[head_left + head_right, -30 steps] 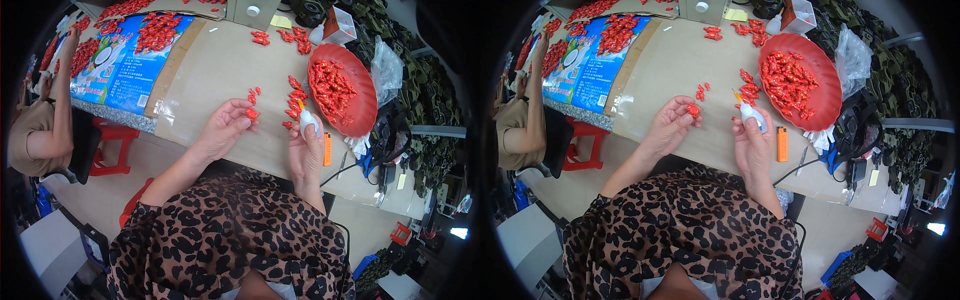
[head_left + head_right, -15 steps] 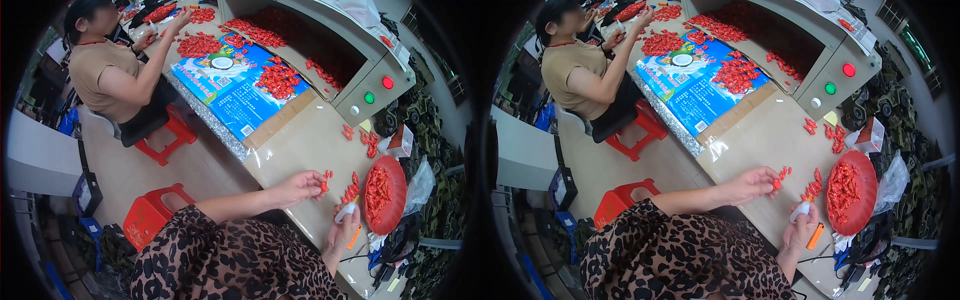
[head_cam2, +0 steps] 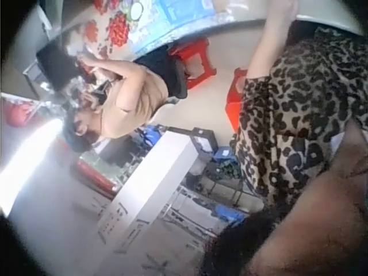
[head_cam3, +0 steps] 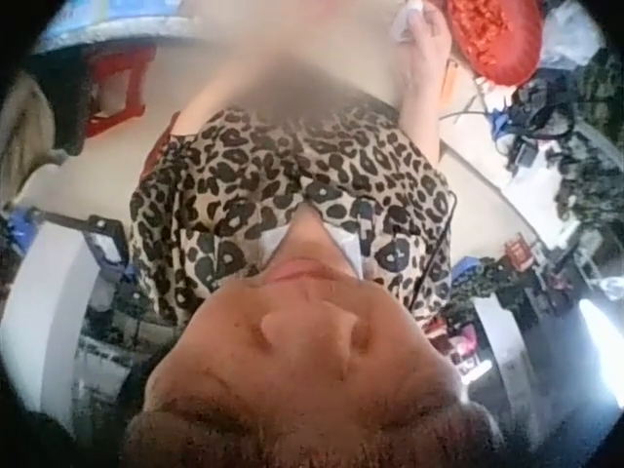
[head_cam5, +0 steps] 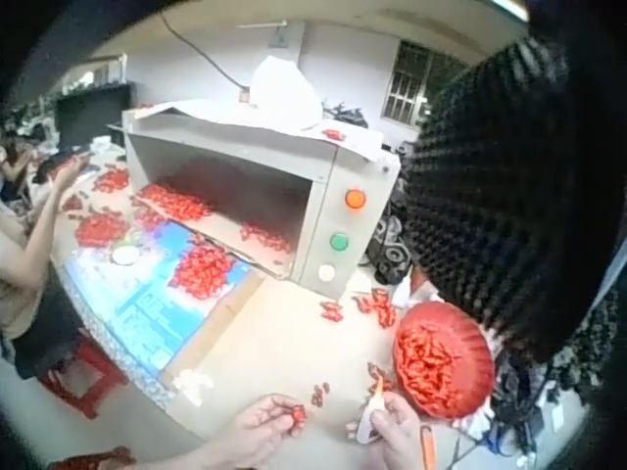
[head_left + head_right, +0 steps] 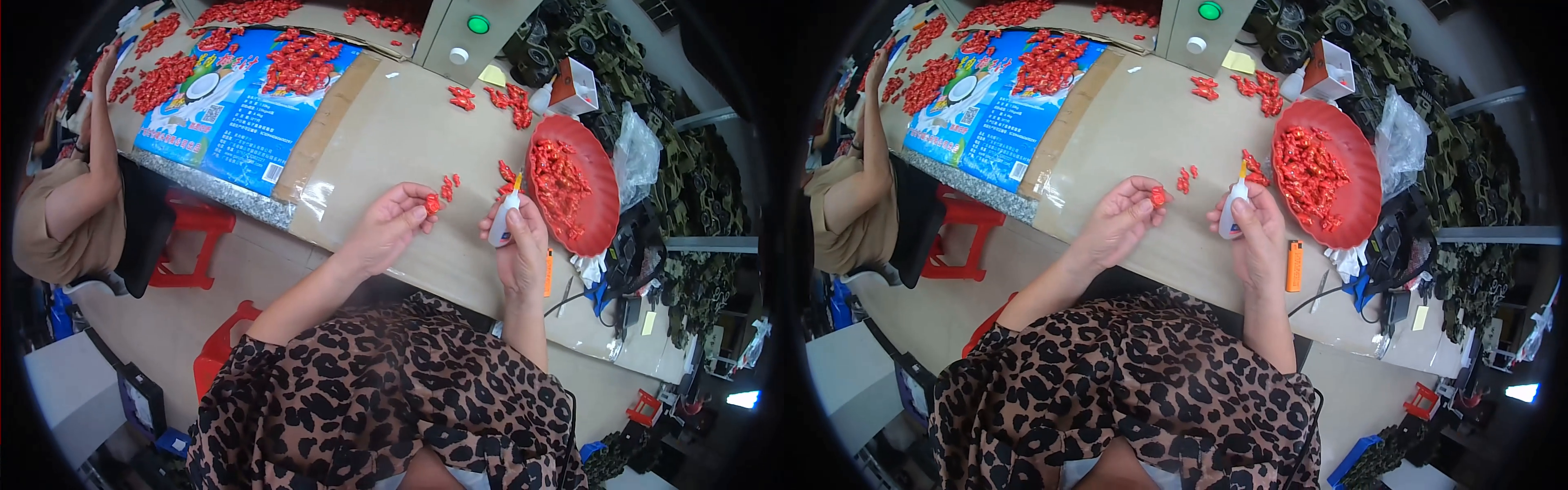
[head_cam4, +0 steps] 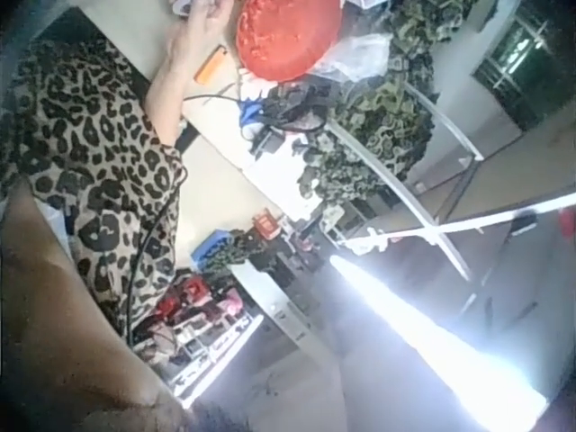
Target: The person takes small red toy parts from the workspace, applies glue to them using a glue bottle, and presses the pieces together by hand.
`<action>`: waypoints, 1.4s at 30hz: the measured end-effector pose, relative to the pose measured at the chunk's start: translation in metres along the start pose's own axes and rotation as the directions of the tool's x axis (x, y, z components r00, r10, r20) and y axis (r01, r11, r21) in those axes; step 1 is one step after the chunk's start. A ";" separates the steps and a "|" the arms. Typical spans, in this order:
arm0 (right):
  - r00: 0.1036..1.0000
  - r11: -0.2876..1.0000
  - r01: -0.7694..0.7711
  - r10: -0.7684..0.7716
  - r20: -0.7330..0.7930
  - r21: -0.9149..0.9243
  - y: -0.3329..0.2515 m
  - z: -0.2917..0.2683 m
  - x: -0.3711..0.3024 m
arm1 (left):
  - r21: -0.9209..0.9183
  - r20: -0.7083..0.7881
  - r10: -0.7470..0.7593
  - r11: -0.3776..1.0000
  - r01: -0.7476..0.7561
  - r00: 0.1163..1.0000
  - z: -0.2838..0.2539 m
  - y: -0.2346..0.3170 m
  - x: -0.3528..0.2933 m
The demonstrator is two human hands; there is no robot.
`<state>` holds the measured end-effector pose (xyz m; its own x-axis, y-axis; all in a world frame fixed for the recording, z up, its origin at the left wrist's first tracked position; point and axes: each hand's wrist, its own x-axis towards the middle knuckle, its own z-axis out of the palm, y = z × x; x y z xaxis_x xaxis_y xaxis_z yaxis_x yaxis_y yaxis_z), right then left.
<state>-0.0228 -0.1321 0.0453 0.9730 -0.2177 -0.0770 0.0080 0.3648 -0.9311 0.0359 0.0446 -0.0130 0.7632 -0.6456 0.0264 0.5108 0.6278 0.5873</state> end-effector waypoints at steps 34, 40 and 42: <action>0.990 0.963 -0.089 0.059 -0.125 -0.253 -0.001 0.027 0.018 | -0.095 0.024 0.065 0.994 -0.063 0.998 0.000 -0.003 -0.008; 0.997 1.000 0.020 -0.020 -0.079 -0.002 0.006 0.013 0.004 | -0.055 -0.016 0.045 0.997 -0.046 0.999 0.009 0.003 -0.005; 0.996 0.991 0.010 0.002 -0.088 0.132 0.008 0.011 0.001 | -0.036 -0.033 0.046 0.998 -0.047 0.998 0.015 0.003 -0.003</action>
<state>-0.0187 -0.1190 0.0415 0.9491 -0.2954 -0.1096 0.0479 0.4789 -0.8765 0.0299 0.0422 0.0006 0.7987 -0.6012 0.0263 0.4881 0.6728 0.5559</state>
